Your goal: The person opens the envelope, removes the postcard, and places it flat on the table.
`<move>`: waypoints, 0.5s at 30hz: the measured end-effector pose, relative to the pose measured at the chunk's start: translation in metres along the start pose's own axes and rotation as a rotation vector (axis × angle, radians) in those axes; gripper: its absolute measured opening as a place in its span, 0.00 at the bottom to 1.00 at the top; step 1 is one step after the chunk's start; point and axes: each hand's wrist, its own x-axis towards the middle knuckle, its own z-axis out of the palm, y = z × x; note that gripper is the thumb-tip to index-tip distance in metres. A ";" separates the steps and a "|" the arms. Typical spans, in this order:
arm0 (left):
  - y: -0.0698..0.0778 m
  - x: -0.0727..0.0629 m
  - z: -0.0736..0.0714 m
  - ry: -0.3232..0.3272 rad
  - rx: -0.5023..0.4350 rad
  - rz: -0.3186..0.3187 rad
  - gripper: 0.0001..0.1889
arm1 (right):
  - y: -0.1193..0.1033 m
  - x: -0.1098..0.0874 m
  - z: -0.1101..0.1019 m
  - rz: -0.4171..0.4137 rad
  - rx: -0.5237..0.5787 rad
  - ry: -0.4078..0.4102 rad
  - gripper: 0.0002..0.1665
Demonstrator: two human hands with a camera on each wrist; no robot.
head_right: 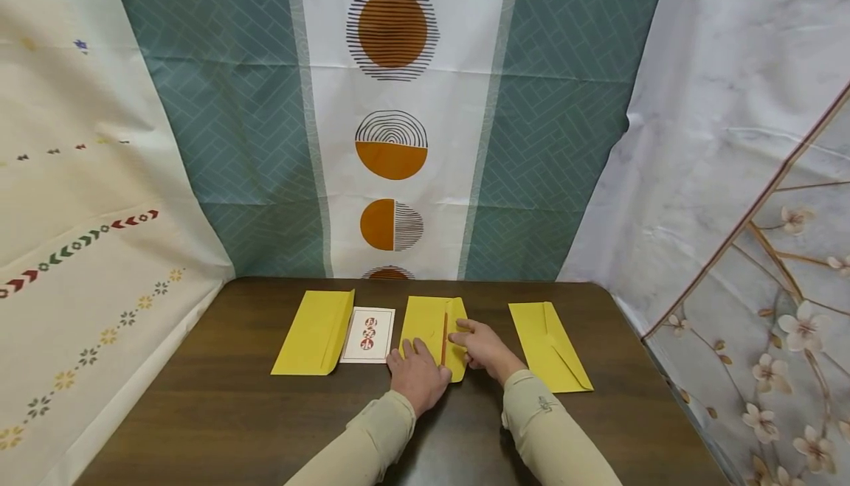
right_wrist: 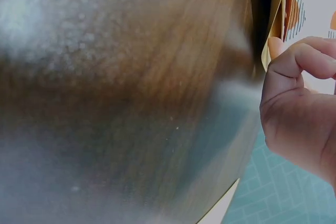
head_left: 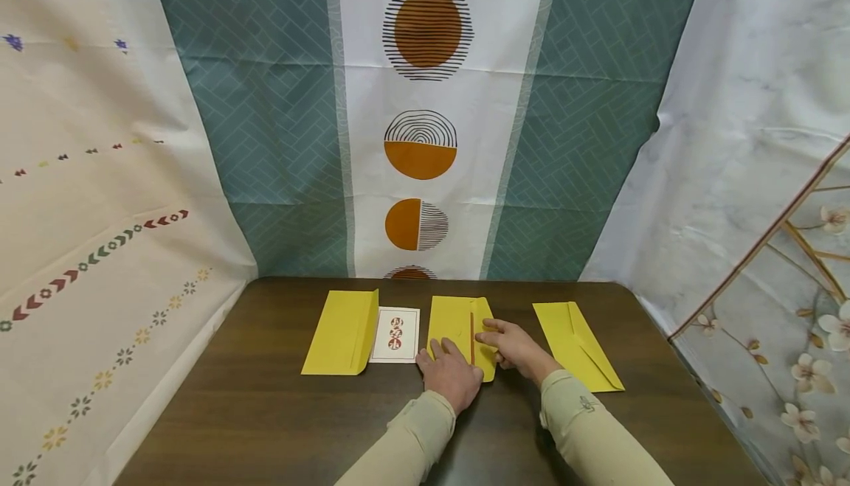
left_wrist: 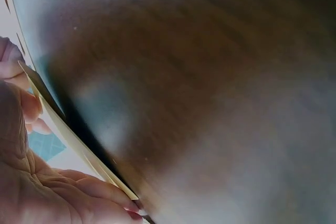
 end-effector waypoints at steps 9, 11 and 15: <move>-0.001 0.002 0.002 -0.029 -0.044 -0.019 0.41 | 0.005 0.006 -0.004 0.013 0.098 -0.014 0.43; 0.000 0.002 0.002 -0.030 -0.048 -0.021 0.41 | 0.005 0.007 -0.004 0.022 0.122 -0.014 0.44; 0.000 0.001 0.001 -0.013 -0.039 -0.014 0.41 | 0.005 0.009 -0.003 0.045 0.157 -0.011 0.45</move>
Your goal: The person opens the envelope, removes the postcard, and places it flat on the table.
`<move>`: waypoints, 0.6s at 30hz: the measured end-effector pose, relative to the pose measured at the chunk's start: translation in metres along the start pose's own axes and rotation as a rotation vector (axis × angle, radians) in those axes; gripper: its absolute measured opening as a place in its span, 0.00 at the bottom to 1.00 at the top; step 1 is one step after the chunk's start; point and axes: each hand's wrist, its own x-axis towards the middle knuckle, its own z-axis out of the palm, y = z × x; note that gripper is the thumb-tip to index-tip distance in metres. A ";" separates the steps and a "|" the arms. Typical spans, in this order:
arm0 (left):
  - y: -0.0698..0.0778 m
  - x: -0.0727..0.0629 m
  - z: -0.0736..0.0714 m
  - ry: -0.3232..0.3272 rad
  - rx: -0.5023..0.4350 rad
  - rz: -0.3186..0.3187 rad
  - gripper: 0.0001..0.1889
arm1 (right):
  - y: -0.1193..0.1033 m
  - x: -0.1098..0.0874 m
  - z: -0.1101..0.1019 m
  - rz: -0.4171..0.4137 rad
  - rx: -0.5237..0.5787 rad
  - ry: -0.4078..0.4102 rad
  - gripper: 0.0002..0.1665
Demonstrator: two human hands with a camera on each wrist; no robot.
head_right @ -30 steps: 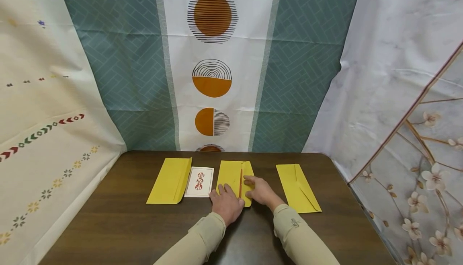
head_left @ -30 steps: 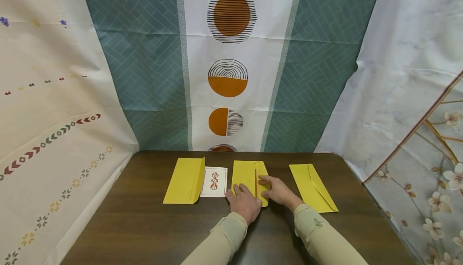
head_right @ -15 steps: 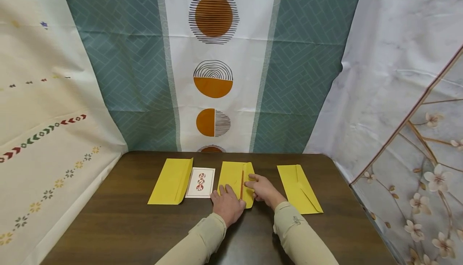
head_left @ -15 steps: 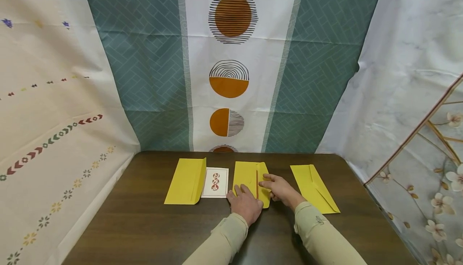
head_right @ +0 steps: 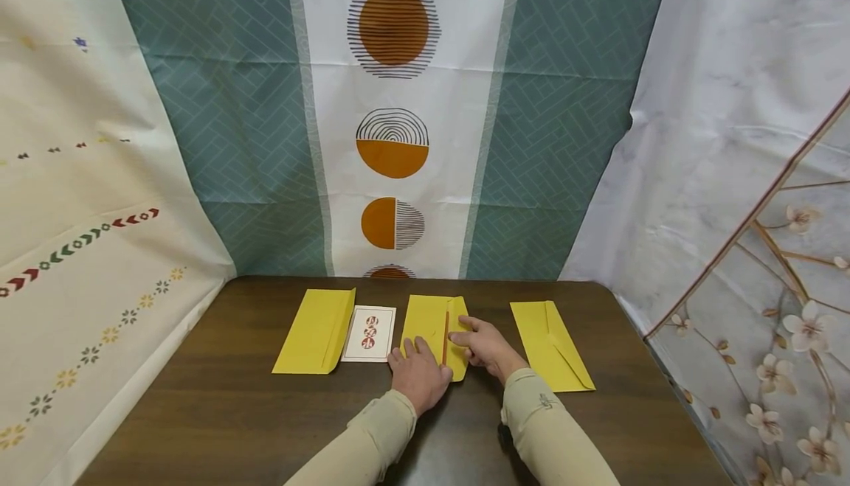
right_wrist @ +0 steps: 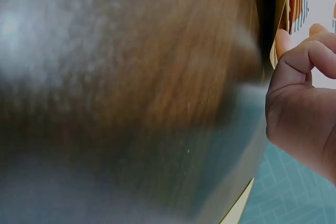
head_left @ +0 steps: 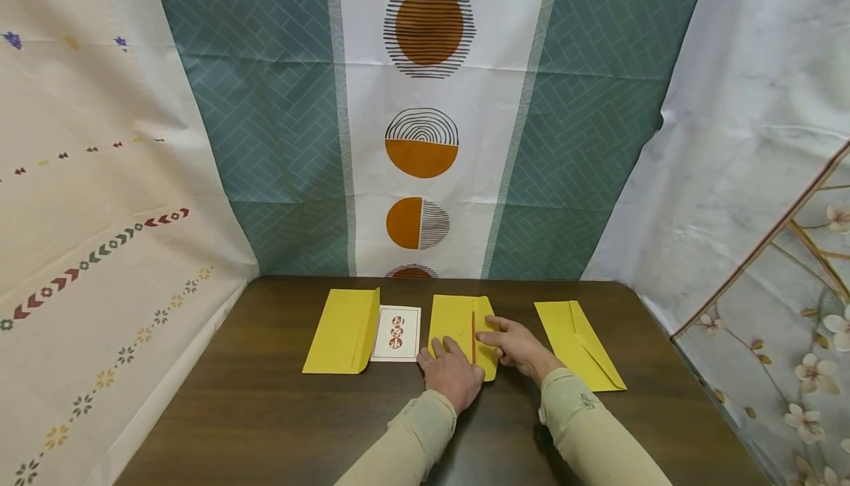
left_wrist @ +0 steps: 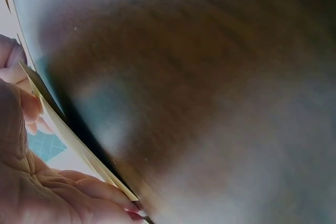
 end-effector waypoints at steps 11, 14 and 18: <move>0.000 -0.003 -0.003 0.013 0.022 0.026 0.40 | 0.005 0.007 0.012 -0.002 -0.010 0.088 0.47; -0.001 -0.002 -0.003 0.008 0.018 0.024 0.41 | 0.006 0.008 0.016 -0.002 -0.042 0.132 0.47; -0.002 -0.002 -0.001 0.012 0.014 0.017 0.41 | 0.007 0.010 0.021 -0.006 -0.057 0.173 0.48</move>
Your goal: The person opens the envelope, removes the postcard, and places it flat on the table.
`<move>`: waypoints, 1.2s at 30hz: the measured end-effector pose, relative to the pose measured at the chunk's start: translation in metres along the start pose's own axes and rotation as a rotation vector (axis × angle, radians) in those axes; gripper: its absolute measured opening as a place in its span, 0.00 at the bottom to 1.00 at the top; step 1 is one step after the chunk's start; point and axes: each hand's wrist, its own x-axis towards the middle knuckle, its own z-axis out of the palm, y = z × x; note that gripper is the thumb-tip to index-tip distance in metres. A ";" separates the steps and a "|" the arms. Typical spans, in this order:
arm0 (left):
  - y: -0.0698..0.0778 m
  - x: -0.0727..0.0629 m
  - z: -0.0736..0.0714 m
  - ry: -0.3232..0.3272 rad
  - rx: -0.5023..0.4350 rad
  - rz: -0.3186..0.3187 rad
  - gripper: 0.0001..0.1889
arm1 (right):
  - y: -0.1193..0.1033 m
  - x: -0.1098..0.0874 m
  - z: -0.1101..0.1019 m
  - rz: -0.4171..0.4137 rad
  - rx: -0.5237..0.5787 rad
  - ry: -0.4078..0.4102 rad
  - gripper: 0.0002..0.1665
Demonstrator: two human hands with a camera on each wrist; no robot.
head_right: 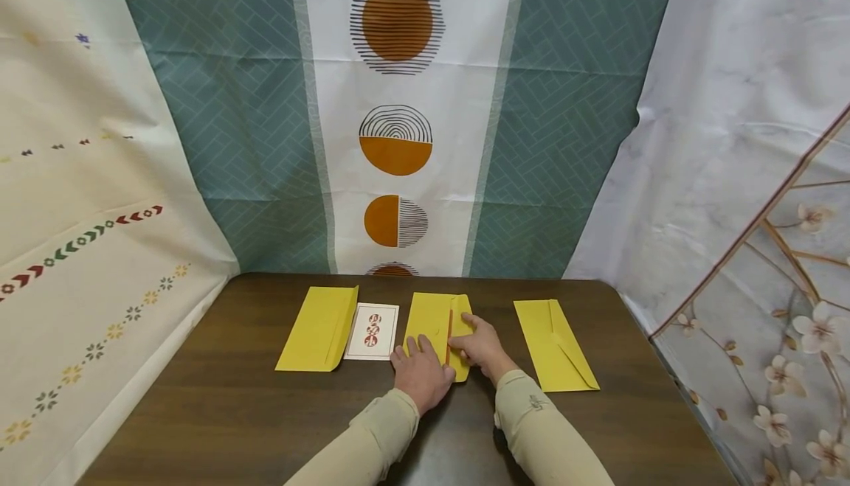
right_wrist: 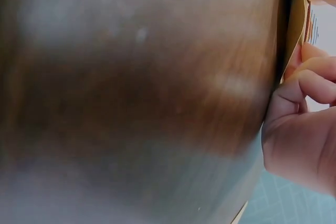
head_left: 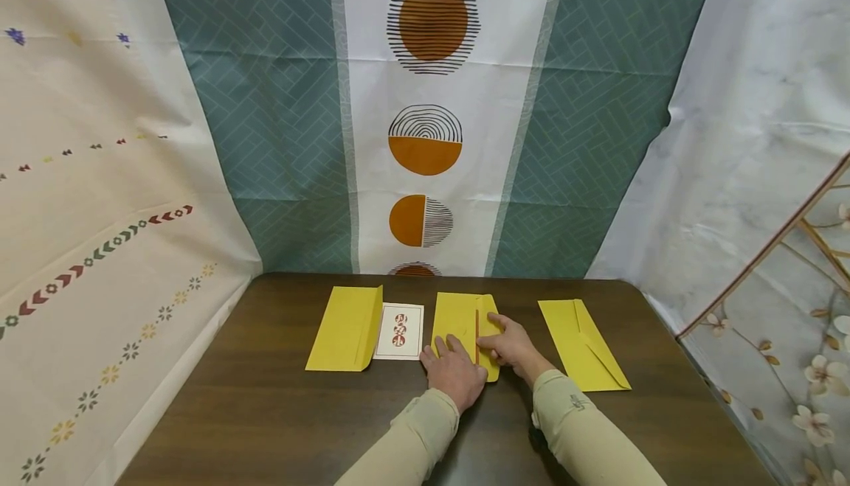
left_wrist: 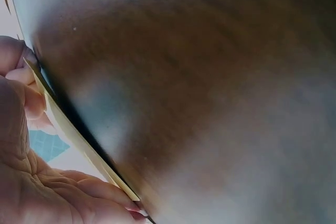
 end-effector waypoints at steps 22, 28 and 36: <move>0.001 -0.002 -0.004 0.005 -0.023 -0.027 0.40 | -0.002 -0.002 -0.003 0.015 0.051 0.069 0.53; 0.000 -0.002 -0.004 0.000 0.024 -0.018 0.37 | 0.002 -0.003 -0.017 0.025 0.038 0.079 0.51; -0.001 -0.002 -0.006 -0.052 0.051 -0.005 0.36 | 0.007 -0.004 -0.025 0.001 0.033 0.097 0.42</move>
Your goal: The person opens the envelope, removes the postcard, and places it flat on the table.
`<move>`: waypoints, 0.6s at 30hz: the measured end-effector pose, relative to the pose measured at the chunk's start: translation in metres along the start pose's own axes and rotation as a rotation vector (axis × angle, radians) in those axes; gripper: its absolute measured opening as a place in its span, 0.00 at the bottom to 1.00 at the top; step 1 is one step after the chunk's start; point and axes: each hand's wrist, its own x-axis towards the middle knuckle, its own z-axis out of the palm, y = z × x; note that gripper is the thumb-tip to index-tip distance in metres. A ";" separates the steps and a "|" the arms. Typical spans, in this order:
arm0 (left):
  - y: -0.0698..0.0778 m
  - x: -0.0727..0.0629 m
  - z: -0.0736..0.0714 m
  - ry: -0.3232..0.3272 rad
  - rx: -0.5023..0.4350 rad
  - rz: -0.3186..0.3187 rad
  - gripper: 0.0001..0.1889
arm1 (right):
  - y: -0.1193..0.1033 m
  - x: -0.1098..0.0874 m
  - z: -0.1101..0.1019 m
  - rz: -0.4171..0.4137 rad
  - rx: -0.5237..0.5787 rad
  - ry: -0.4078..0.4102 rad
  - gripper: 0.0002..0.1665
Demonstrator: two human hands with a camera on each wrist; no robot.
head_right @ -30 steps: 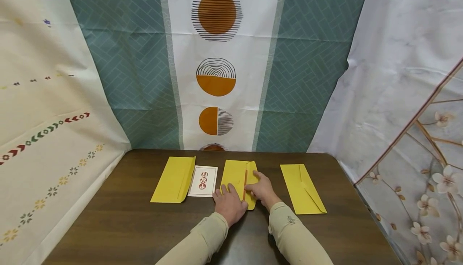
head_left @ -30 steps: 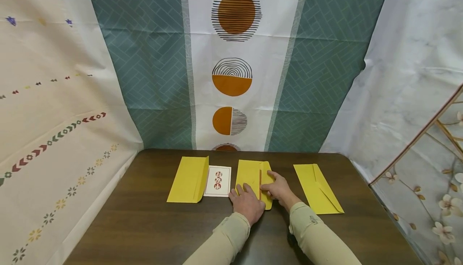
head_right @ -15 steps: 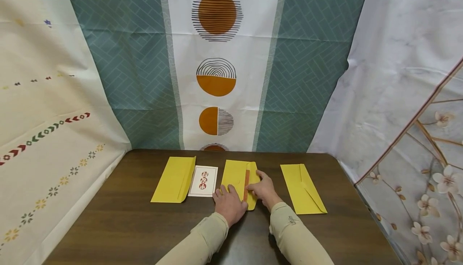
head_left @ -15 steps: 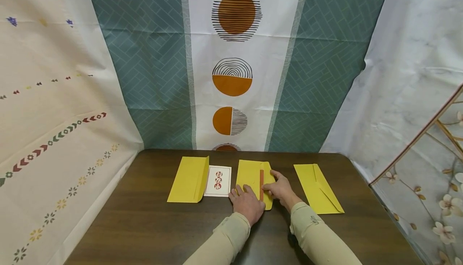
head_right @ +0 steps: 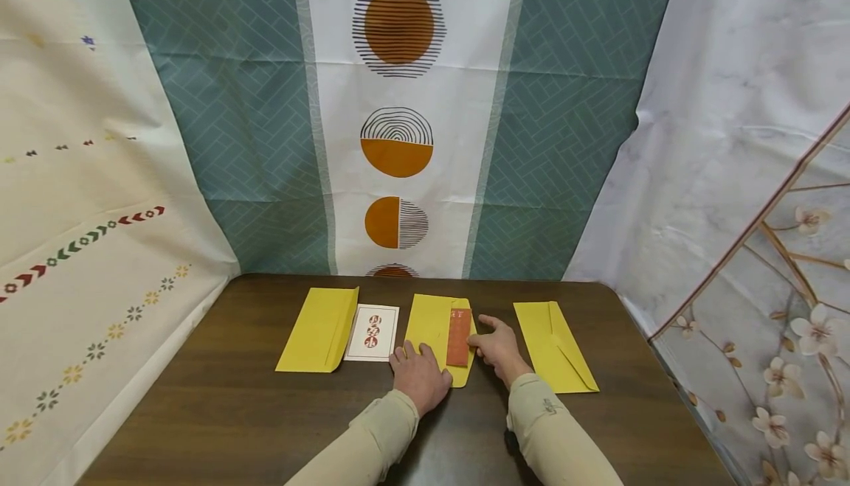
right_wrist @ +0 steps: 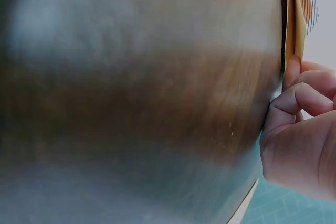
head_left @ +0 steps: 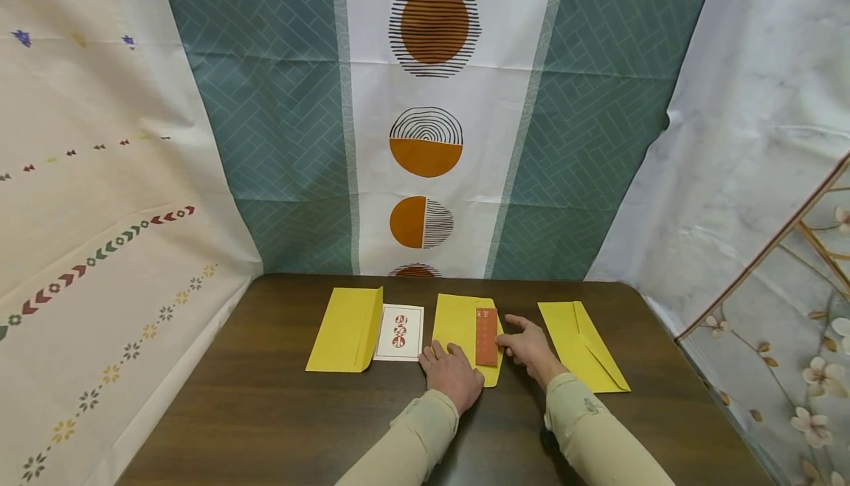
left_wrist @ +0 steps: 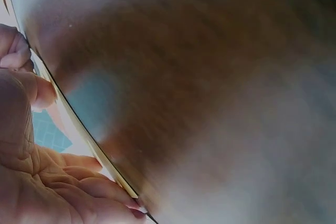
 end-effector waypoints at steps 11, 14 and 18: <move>-0.001 -0.001 -0.006 -0.057 0.035 0.006 0.42 | -0.003 -0.012 0.010 -0.009 -0.072 -0.029 0.30; -0.002 -0.001 -0.006 -0.088 0.052 0.015 0.47 | -0.002 -0.014 0.012 -0.006 -0.087 -0.043 0.30; -0.004 0.000 -0.007 -0.125 0.089 0.043 0.55 | -0.001 -0.016 0.012 -0.020 -0.112 -0.050 0.31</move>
